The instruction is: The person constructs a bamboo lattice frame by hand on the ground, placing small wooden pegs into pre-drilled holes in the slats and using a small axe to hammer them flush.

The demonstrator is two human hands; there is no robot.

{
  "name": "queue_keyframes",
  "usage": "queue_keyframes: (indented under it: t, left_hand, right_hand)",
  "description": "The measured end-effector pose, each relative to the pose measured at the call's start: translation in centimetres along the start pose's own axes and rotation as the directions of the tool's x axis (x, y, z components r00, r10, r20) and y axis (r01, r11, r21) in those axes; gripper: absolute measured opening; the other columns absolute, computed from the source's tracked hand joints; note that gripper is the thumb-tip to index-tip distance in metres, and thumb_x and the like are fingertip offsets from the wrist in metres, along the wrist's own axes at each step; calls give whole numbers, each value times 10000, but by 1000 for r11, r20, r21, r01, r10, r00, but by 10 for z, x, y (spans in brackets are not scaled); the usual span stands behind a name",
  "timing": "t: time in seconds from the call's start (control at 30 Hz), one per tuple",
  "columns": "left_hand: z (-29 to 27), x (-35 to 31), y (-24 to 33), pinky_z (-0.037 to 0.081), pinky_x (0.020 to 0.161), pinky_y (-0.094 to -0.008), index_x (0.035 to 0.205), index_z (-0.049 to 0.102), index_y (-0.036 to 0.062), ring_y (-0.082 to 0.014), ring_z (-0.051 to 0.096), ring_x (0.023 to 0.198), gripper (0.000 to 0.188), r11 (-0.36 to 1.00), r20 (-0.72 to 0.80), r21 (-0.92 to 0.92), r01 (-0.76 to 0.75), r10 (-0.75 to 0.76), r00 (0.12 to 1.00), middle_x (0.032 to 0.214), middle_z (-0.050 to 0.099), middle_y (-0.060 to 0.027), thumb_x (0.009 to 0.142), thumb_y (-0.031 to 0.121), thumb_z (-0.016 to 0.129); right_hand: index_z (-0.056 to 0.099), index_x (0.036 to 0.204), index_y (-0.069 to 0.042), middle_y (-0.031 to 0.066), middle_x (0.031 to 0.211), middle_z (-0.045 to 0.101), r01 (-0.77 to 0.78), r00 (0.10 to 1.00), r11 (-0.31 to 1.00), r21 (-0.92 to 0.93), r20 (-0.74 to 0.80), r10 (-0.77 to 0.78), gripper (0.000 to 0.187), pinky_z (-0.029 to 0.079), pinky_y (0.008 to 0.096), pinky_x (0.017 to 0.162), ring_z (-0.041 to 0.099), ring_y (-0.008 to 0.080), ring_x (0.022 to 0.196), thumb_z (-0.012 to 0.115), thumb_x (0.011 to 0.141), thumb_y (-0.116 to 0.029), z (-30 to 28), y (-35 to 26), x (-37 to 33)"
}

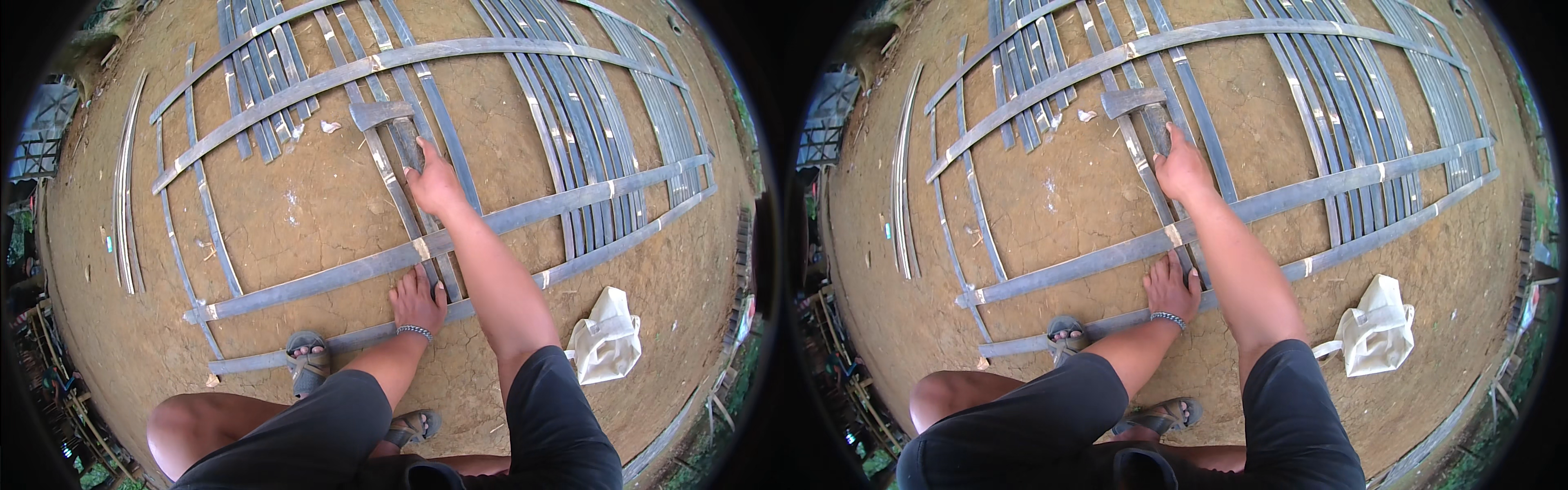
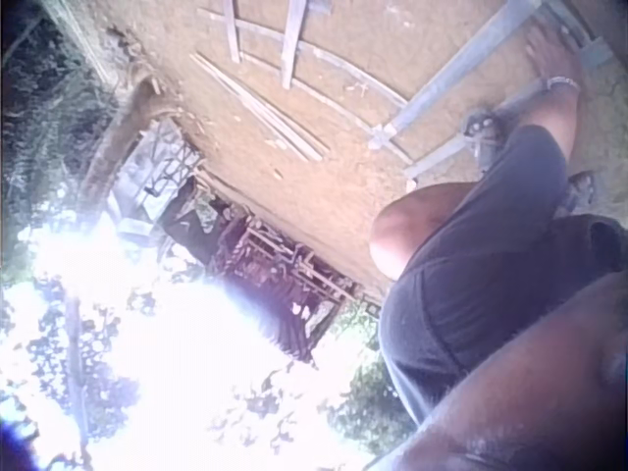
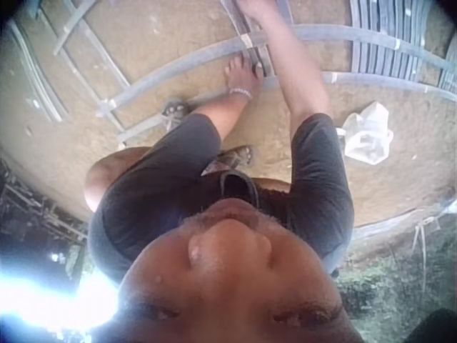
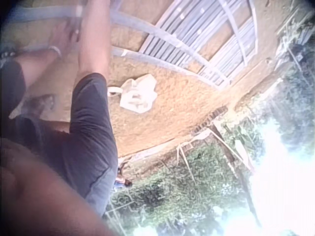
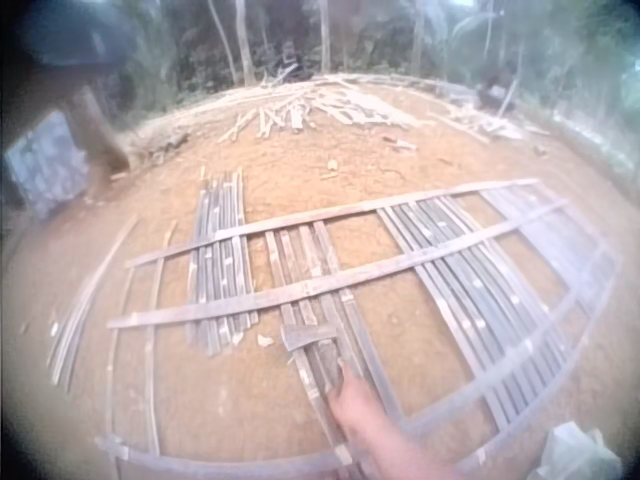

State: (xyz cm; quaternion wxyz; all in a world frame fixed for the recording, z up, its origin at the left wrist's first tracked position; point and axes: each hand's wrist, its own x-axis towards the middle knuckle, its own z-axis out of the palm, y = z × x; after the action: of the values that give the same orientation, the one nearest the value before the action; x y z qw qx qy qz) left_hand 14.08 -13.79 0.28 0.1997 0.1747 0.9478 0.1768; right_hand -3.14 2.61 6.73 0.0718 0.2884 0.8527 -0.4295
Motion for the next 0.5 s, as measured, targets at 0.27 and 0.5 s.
queue_keyframes:
  t: [0.27,0.5]
  left_hand:
    - [5,-2,0,304,1066,-506,1488,434,-40,-334,474,1221,711,1000,-1,19,-12,12,1000,1336,523,-180,963,432,512]
    - [6,-1,-3,300,1065,-494,1497,426,-43,-331,463,1221,715,998,-13,55,-21,21,1000,1325,515,-185,971,436,499]
  right_hand:
    - [302,1568,-132,273,1345,556,-14,998,987,-158,-56,5,674,477,496,1044,575,436,1236,610,980,-250,10,4,4]
    - [352,1555,-138,272,1386,560,9,997,996,-85,-77,-15,667,441,484,1089,547,438,1279,641,960,-224,2,6,8]
